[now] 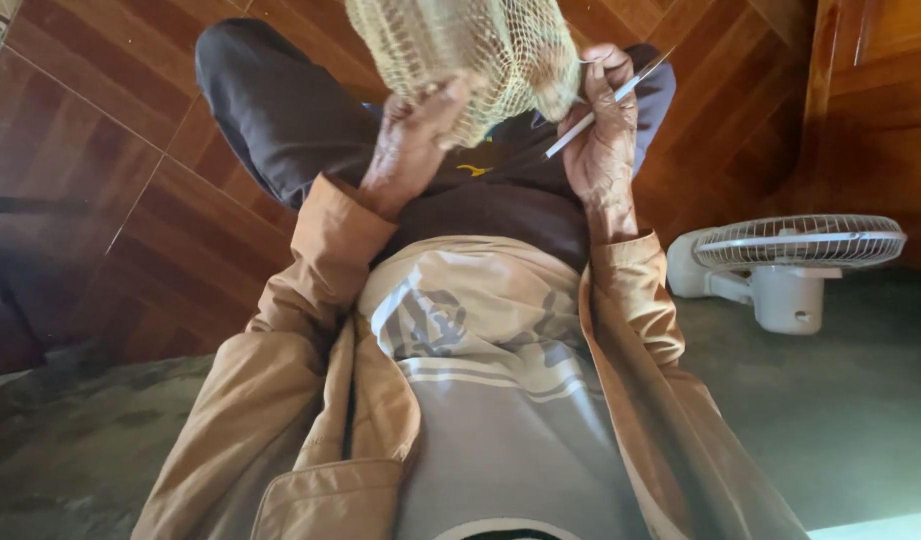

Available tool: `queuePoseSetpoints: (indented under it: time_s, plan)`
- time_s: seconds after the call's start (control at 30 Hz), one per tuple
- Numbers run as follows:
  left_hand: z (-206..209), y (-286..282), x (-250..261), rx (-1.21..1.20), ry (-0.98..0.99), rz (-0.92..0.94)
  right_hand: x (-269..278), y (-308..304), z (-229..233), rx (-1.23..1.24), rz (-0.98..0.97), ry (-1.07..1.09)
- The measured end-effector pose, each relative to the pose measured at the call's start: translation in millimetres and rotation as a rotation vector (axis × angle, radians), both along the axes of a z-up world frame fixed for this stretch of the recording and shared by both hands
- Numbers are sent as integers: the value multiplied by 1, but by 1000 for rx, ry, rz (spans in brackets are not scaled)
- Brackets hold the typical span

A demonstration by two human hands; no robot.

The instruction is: Trimming loose threads from a fishing net with scissors and inspecting the mesh for repairs.

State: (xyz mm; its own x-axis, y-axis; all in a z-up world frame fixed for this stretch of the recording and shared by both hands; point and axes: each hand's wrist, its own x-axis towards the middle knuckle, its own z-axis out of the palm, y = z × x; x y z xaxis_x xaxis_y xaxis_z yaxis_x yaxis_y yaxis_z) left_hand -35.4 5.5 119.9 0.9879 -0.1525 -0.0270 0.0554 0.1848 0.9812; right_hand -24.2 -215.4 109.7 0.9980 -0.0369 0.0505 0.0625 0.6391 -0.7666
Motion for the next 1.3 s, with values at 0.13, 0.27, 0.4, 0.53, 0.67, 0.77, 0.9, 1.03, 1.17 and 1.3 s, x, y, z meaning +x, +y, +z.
queuePoseSetpoints:
  time_s: [0.13,0.27,0.4,0.53,0.67,0.77,0.9,1.03,1.17,1.3]
  plan:
    - [46,-30,-2,-423,155,-68,-5,-3,0,-95,105,41]
    - [28,-54,6,-504,105,4,-12,2,13,-119,260,187]
    - [39,-62,9,-495,80,27,-7,11,22,-141,400,469]
    - [34,-64,10,-556,63,2,-6,13,13,-103,454,554]
    - [64,-67,6,-557,26,89,1,4,-20,32,343,516]
    - [78,-69,5,-555,-7,156,1,17,13,112,303,396]
    - [38,-74,12,-886,44,194,1,15,5,147,160,404]
    - [-30,-68,29,-877,102,86,-5,11,24,212,20,296]
    - [-57,-45,45,-1007,177,26,-2,-17,-33,301,-63,316]
    - [-13,-17,49,-1123,356,299,-1,-33,-30,281,-125,345]
